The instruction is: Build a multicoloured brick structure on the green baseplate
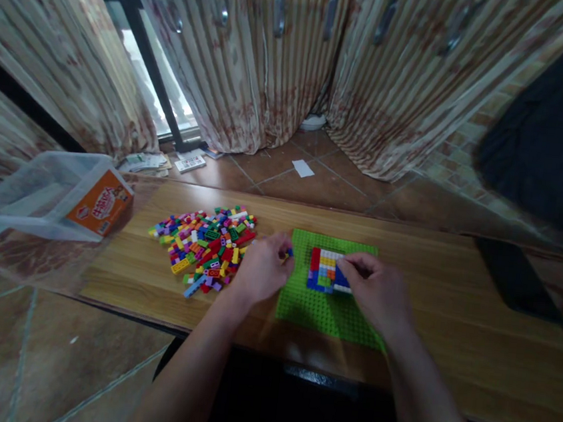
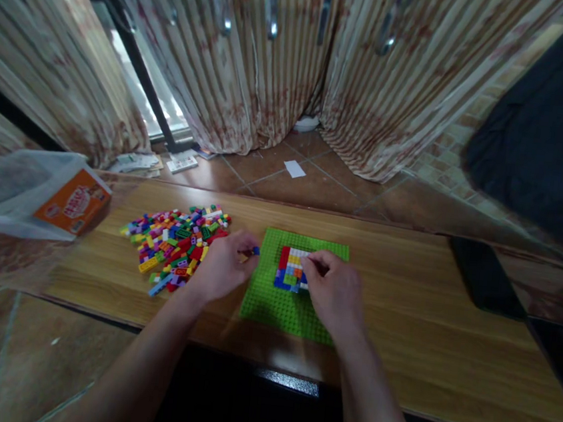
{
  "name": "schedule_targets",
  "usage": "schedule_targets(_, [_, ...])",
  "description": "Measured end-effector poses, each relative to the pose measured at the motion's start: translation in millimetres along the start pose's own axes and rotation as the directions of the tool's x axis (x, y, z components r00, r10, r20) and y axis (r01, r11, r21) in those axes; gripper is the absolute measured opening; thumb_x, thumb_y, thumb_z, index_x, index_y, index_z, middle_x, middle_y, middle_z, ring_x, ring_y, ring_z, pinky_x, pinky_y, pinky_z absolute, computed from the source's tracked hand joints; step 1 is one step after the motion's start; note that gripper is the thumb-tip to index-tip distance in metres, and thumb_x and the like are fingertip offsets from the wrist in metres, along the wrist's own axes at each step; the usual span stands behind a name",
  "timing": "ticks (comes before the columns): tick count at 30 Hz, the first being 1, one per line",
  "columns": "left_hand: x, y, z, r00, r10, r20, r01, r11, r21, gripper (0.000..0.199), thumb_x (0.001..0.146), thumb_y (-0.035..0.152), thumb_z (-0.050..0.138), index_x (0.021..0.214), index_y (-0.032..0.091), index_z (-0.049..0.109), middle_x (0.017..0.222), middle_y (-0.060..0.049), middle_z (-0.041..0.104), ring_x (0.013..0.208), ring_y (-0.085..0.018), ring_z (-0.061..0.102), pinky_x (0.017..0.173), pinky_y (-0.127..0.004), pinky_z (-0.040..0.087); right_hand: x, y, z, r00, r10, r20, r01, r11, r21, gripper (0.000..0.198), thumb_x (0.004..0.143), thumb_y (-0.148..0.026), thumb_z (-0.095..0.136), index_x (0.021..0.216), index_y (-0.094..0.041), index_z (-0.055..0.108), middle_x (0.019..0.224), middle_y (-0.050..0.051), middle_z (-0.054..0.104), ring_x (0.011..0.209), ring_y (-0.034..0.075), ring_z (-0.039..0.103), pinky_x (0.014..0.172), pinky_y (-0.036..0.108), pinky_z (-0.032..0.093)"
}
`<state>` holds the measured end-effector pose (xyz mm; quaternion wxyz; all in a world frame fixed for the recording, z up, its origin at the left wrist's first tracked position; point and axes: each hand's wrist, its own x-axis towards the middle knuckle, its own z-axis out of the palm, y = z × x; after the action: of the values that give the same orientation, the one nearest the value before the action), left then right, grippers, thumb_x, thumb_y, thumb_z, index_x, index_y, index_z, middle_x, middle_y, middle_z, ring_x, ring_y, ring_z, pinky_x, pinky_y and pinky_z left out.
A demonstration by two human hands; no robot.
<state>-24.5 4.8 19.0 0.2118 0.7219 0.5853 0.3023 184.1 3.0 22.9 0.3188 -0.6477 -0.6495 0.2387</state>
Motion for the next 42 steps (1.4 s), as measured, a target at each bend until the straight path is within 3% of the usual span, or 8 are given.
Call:
schedule_targets(5, [-6.9,-34.0,-44.0,0.992,-0.12,-0.035,0.123,0.983,0.134,0.014,0.075,0.017,0.057,0.085,0.02,0.066,0.082,-0.002,0.071,0.077,-0.017,0.065,0.073,-0.027,0.05,-5.7,-19.4,17.9,0.996,-0.084,0.025,0.082,0.993,0.087,0.024,0.084,-0.038,0.054,0.079,-0.02,0.068,0.076,0.004,0.071,0.068,0.018,0.063,0.066,0.029,0.046])
schedule_targets(9, [-16.8,-41.8,-63.9,0.977,-0.213,0.018,0.199,0.939,0.28,0.021,0.074,0.018,0.059,0.092,0.023,0.07,0.087,-0.004,0.073,0.083,-0.022,0.068,0.077,-0.032,0.051,-7.4,-27.1,28.6,0.994,-0.098,0.047,0.093,0.992,0.088,0.021,0.084,-0.036,0.054,0.08,-0.021,0.069,0.079,0.004,0.071,0.07,0.018,0.064,0.067,0.029,0.046])
schedule_targets(16, [-24.0,-41.5,-67.0,0.986,-0.152,0.068,0.12,0.93,0.346,0.033,0.074,0.014,0.056,0.102,0.023,0.072,0.096,-0.007,0.073,0.09,-0.023,0.067,0.085,-0.032,0.051,-6.9,-31.8,44.0,0.978,-0.202,0.053,0.201,0.979,0.018,0.019,0.087,-0.031,0.051,0.081,-0.021,0.067,0.079,0.003,0.068,0.072,0.017,0.062,0.07,0.03,0.046])
schedule_targets(21, [-21.2,-46.5,-64.8,0.989,-0.148,0.021,0.137,0.95,0.281,0.035,0.075,0.011,0.051,0.101,0.022,0.071,0.101,-0.005,0.073,0.096,-0.022,0.067,0.089,-0.032,0.05,3.0,-49.9,75.9,0.959,-0.273,0.079,0.28,0.956,-0.084,0.019,0.087,-0.019,0.049,0.093,-0.019,0.067,0.096,0.007,0.066,0.092,0.02,0.061,0.085,0.032,0.045])
schedule_targets(26, [-18.1,-50.9,-67.1,0.981,-0.189,-0.036,0.193,0.957,0.218,0.027,0.079,0.017,0.05,0.096,0.021,0.07,0.095,-0.005,0.074,0.085,-0.021,0.068,0.08,-0.031,0.051,17.4,-58.5,104.1,0.961,-0.193,0.197,0.233,0.95,-0.208,0.02,0.084,-0.014,0.054,0.099,-0.018,0.067,0.102,0.009,0.062,0.098,0.021,0.058,0.091,0.032,0.042])
schedule_targets(32, [-13.9,-50.3,-72.3,0.984,-0.177,-0.032,0.18,0.956,0.233,0.026,0.079,0.023,0.049,0.093,0.022,0.071,0.077,-0.002,0.073,0.073,-0.019,0.067,0.067,-0.025,0.048,20.1,-62.0,107.8,0.963,-0.163,0.213,0.217,0.941,-0.26,0.008,0.086,-0.017,0.057,0.089,-0.017,0.065,0.097,0.009,0.062,0.094,0.021,0.058,0.085,0.031,0.043])
schedule_targets(37, [-13.5,-48.9,-68.3,0.993,-0.121,0.005,0.12,0.99,0.078,0.022,0.08,0.026,0.052,0.092,0.023,0.07,0.087,-0.001,0.073,0.082,-0.019,0.067,0.073,-0.027,0.051,6.8,-64.9,90.2,0.964,-0.193,0.181,0.214,0.972,-0.102,0.01,0.087,-0.017,0.053,0.087,-0.019,0.063,0.089,0.005,0.066,0.087,0.018,0.059,0.08,0.03,0.043])
schedule_targets(42, [-14.1,-28.2,-50.5,0.995,-0.019,0.1,0.036,0.984,-0.174,0.022,0.081,0.026,0.057,0.1,0.022,0.067,0.094,-0.001,0.072,0.083,-0.016,0.066,0.076,-0.028,0.053,-5.9,-52.9,67.5,0.986,-0.1,0.132,0.056,0.951,0.304,0.013,0.085,-0.027,0.055,0.087,-0.019,0.064,0.081,0.002,0.068,0.072,0.014,0.059,0.069,0.027,0.044])
